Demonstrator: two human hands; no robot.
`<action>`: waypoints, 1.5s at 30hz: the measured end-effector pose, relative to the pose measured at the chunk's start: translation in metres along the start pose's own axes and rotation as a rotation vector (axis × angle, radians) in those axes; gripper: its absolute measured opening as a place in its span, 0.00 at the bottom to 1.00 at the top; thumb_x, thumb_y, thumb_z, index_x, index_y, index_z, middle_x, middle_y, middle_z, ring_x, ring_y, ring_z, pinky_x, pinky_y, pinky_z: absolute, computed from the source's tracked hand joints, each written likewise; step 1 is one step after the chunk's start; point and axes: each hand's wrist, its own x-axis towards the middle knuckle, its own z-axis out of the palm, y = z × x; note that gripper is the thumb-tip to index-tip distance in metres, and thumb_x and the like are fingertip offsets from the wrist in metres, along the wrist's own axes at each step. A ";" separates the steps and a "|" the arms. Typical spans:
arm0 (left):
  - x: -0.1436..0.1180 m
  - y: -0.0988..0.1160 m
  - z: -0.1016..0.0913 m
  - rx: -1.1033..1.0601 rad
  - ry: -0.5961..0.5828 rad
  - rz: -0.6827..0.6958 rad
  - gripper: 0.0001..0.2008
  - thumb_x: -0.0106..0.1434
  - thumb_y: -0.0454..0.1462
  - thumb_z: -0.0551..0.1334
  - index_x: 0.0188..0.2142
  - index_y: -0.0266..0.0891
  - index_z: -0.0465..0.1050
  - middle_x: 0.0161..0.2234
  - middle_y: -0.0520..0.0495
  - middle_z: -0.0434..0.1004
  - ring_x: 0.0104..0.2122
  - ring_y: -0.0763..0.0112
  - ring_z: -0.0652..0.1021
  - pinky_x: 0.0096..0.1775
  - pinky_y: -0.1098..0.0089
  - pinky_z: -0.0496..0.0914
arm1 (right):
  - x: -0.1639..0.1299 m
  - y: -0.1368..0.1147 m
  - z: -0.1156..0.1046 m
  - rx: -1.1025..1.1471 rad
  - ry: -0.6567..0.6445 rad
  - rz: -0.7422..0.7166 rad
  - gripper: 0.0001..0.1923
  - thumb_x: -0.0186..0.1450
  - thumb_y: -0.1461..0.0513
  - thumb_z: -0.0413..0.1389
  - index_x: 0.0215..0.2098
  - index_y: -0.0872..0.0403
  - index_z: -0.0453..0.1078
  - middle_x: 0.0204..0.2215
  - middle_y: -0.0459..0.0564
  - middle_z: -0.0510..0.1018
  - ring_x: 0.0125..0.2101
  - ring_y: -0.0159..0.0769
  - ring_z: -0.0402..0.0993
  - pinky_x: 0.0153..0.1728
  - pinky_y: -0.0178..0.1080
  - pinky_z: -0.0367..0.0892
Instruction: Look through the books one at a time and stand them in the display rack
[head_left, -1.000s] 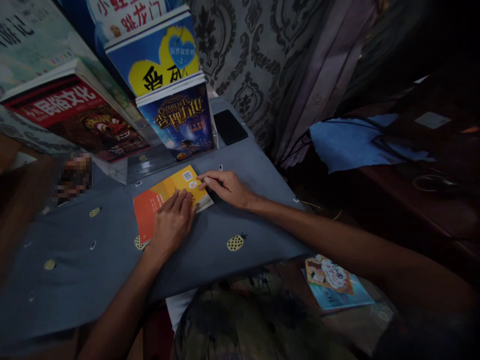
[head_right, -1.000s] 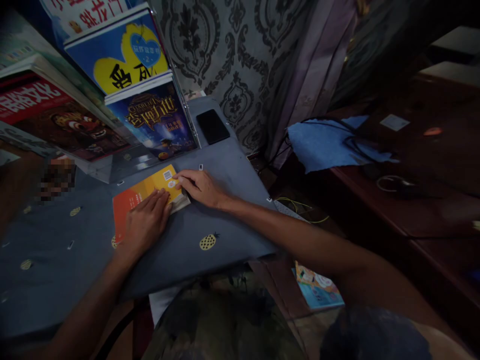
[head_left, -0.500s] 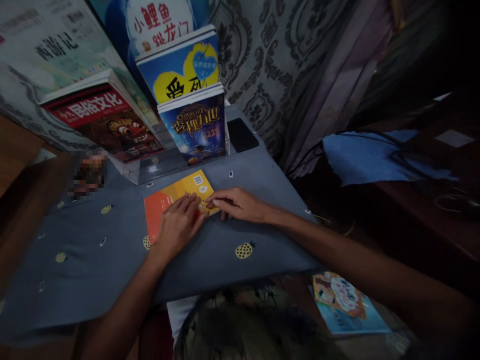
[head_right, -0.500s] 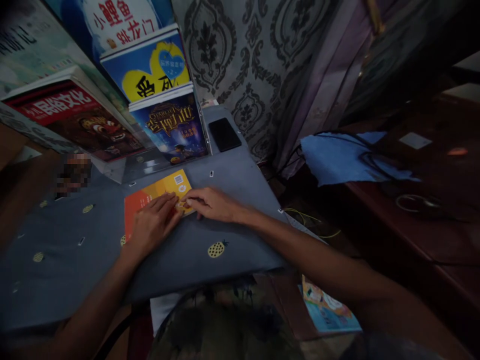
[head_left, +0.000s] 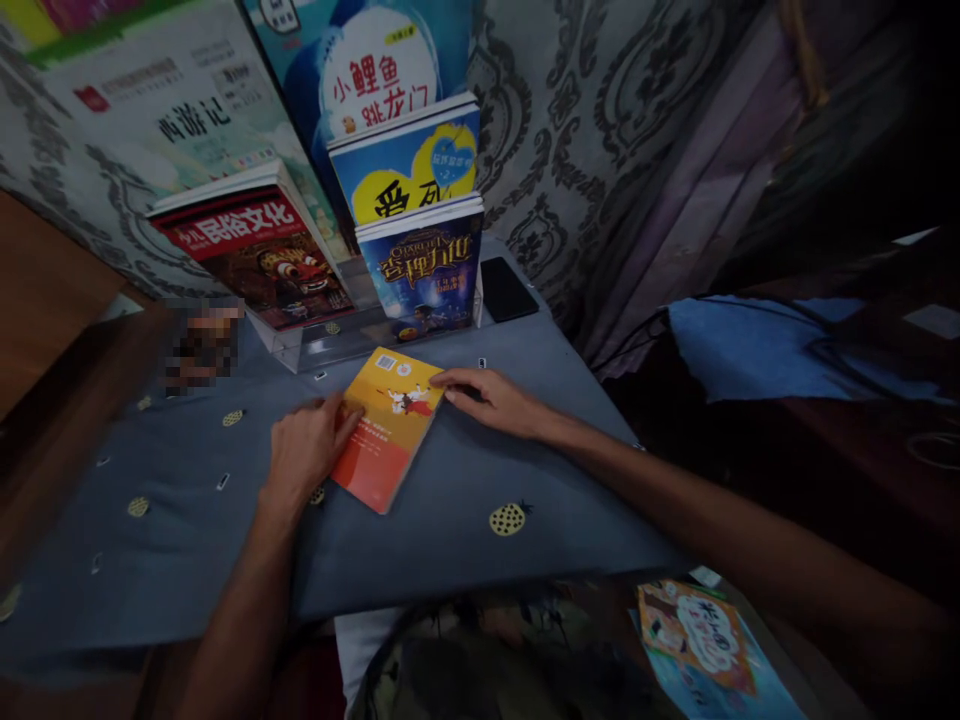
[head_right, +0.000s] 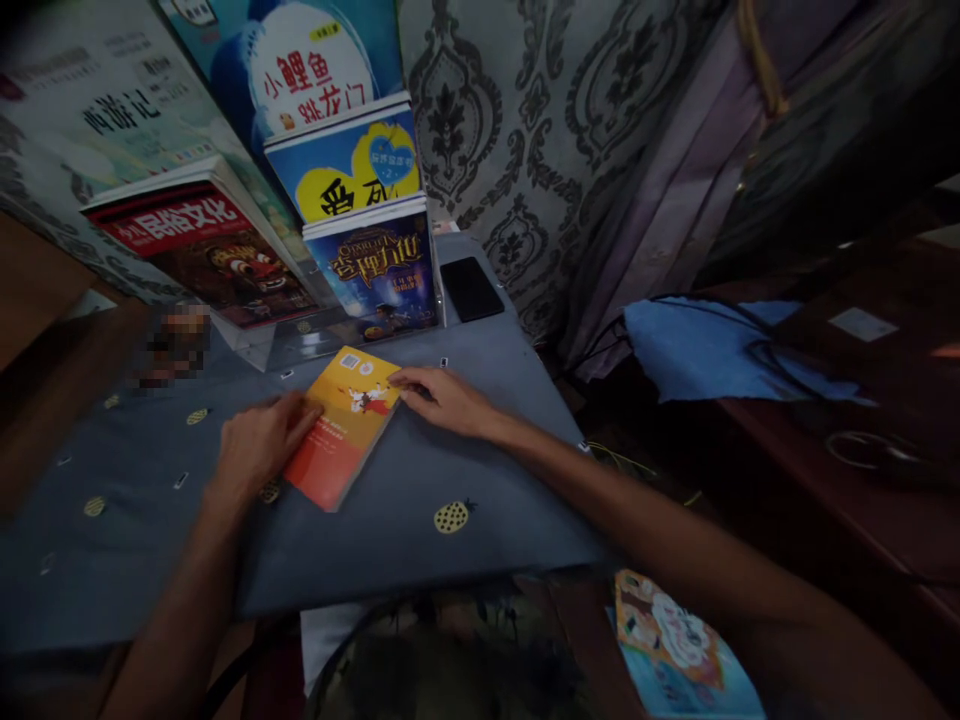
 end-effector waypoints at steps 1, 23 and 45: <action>-0.002 0.001 -0.002 0.015 -0.019 -0.005 0.22 0.73 0.51 0.49 0.53 0.42 0.73 0.39 0.38 0.83 0.39 0.47 0.83 0.34 0.61 0.71 | 0.006 0.006 0.001 -0.057 0.006 -0.027 0.17 0.69 0.62 0.53 0.53 0.53 0.75 0.48 0.53 0.83 0.44 0.39 0.79 0.46 0.42 0.73; -0.012 0.025 0.032 -0.268 0.353 0.422 0.14 0.73 0.41 0.52 0.49 0.39 0.73 0.47 0.38 0.76 0.48 0.56 0.75 0.48 0.57 0.71 | 0.050 0.019 0.040 -0.287 0.039 -0.107 0.20 0.68 0.66 0.50 0.56 0.55 0.74 0.58 0.55 0.77 0.64 0.49 0.65 0.64 0.59 0.59; -0.030 0.057 0.038 -0.155 0.464 0.706 0.17 0.74 0.41 0.54 0.51 0.32 0.75 0.52 0.35 0.80 0.54 0.56 0.79 0.55 0.59 0.73 | -0.026 -0.027 0.027 0.269 0.172 0.136 0.17 0.71 0.56 0.51 0.52 0.55 0.74 0.29 0.48 0.84 0.40 0.39 0.82 0.45 0.42 0.75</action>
